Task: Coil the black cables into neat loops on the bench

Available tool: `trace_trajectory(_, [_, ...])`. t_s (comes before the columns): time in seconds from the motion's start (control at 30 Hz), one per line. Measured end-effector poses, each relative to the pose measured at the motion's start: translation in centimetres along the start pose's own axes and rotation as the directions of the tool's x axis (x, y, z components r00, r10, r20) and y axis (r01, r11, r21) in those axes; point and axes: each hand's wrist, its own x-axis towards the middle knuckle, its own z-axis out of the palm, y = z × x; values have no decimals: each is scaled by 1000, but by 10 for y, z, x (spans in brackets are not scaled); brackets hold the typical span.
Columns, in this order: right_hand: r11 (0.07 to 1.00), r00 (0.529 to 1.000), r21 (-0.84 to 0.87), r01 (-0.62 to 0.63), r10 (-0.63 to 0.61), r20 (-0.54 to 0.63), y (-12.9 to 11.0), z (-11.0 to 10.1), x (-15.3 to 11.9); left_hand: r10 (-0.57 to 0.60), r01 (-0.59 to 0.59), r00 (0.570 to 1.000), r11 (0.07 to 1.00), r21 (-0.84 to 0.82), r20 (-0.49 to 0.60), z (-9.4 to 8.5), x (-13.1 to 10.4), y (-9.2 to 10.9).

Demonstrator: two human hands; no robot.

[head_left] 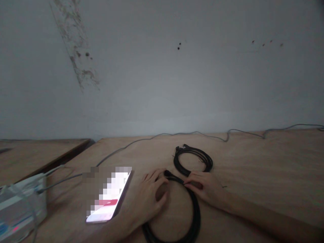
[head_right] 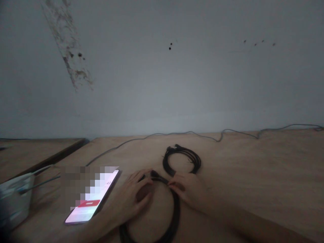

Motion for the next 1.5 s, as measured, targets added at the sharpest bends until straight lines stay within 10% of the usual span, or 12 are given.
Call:
trace_trajectory(1.23, [971, 984, -172, -165, 151, -93, 6, 3, -4, 2, 0, 1000, 983, -185, 14, 6, 2, -6])
trace_trajectory(1.5, [903, 942, -267, 337, -319, 108, 16, -10, -7, -11, 17, 999, 984, -175, 33, 7, 2, -6])
